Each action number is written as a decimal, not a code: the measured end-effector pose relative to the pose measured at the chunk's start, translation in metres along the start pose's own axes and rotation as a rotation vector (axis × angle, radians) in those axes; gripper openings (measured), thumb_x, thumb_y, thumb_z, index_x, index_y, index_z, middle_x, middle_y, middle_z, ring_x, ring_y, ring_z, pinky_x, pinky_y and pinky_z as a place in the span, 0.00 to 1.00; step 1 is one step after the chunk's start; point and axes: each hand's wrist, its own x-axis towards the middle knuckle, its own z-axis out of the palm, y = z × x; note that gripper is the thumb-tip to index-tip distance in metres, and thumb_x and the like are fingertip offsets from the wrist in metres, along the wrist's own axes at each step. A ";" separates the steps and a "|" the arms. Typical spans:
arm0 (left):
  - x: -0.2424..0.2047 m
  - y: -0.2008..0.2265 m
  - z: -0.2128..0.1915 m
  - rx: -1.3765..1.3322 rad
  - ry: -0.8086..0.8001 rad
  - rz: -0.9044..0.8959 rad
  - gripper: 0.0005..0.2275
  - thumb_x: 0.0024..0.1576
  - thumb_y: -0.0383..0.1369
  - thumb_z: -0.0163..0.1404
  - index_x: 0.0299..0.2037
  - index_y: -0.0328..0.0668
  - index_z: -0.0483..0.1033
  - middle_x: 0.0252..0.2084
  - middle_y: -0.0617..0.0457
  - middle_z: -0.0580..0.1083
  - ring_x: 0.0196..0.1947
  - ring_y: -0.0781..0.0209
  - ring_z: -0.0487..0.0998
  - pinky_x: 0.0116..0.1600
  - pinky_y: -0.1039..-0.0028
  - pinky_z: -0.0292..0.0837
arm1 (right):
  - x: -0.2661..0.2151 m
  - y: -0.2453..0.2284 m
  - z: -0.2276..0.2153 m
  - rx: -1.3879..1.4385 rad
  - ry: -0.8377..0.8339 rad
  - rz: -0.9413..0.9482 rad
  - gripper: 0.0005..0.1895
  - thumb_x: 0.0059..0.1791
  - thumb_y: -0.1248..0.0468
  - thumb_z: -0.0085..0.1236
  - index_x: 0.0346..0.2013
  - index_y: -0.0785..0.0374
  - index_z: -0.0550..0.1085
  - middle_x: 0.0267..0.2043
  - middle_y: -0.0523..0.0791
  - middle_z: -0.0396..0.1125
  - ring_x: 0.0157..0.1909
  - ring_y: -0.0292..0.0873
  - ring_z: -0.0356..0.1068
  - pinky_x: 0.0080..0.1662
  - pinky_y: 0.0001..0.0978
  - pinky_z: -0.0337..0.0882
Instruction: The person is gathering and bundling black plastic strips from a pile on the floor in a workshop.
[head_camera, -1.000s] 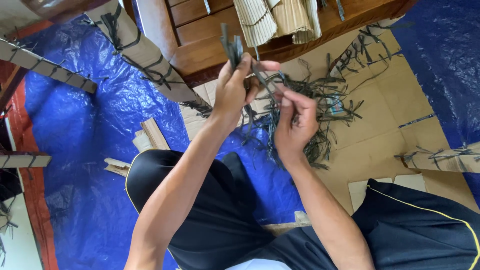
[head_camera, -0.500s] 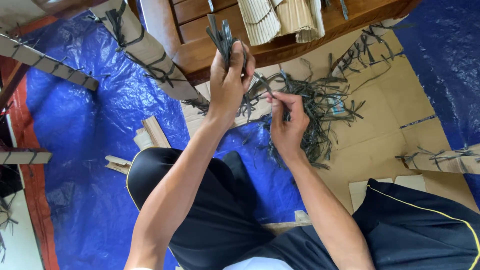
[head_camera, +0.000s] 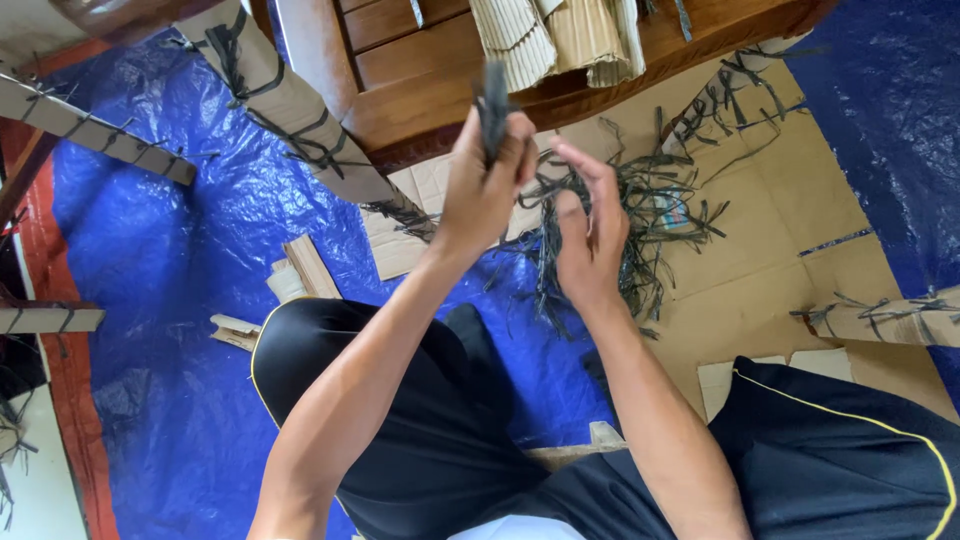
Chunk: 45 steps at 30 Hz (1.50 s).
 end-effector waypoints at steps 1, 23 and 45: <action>-0.003 -0.002 0.004 -0.060 -0.063 0.022 0.07 0.74 0.35 0.43 0.48 0.40 0.64 0.30 0.59 0.65 0.27 0.73 0.63 0.31 0.80 0.57 | 0.003 -0.005 -0.001 0.065 -0.019 0.052 0.18 0.61 0.59 0.47 0.62 0.67 0.66 0.65 0.51 0.66 0.69 0.44 0.65 0.69 0.37 0.64; -0.022 0.003 0.023 0.090 -0.200 -0.072 0.12 0.72 0.34 0.49 0.60 0.36 0.74 0.46 0.59 0.74 0.44 0.73 0.72 0.49 0.79 0.70 | 0.002 -0.009 0.001 -0.093 0.274 0.058 0.06 0.63 0.66 0.51 0.43 0.65 0.70 0.35 0.39 0.67 0.35 0.30 0.62 0.37 0.24 0.64; 0.001 0.041 -0.008 0.105 0.147 0.177 0.21 0.75 0.46 0.38 0.35 0.36 0.64 0.31 0.50 0.68 0.36 0.55 0.71 0.49 0.64 0.71 | -0.116 0.271 -0.046 -0.579 0.196 0.283 0.05 0.55 0.69 0.49 0.44 0.66 0.72 0.43 0.56 0.72 0.42 0.59 0.74 0.45 0.49 0.73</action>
